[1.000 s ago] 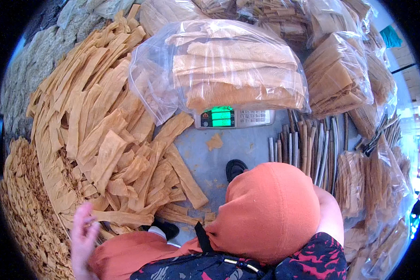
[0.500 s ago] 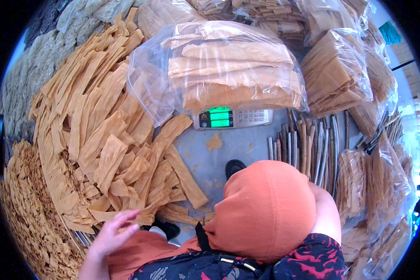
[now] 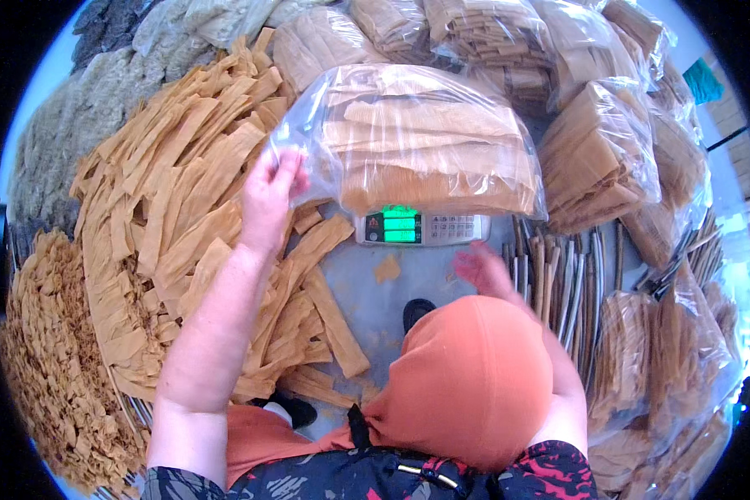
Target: The person sorts through dried bean curd sticks, places them into plastic bags, and weighs the bags on a digital scale.
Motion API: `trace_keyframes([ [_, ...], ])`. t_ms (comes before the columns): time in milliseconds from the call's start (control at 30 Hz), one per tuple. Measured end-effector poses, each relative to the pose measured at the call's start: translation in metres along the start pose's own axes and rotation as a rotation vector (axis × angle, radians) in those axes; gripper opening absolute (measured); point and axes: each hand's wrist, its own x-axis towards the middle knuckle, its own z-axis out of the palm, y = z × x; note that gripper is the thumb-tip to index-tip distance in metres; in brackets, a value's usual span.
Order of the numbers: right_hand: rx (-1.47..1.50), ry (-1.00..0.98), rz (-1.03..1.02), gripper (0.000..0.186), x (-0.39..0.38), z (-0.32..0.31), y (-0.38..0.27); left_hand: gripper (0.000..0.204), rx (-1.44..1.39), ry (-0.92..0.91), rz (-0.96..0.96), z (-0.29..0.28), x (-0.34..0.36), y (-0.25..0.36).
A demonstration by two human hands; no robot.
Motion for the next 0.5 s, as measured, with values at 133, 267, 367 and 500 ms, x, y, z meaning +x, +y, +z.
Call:
trace_keyframes([
  [133, 0.062, 0.047, -0.129, 0.053, -0.02, 0.016, -0.063, 0.016, 0.099, -0.105, 0.307, 0.024, -0.007, 0.092],
  [267, 0.029, -0.081, -0.128, 0.05, -0.064, 0.031, -0.135, 0.02, 0.149, -0.291, 0.76, 0.077, -0.065, 0.201],
  [367, -0.309, -0.235, -0.052, 0.047, -0.13, 0.064, -0.167, 0.023, 0.085, -0.246, 0.647, 0.076, -0.112, 0.269],
  [500, -1.046, -0.327, -0.19, 0.035, -0.212, 0.145, -0.197, 0.017, 0.234, -0.26, 0.56, 0.027, -0.146, 0.31],
])
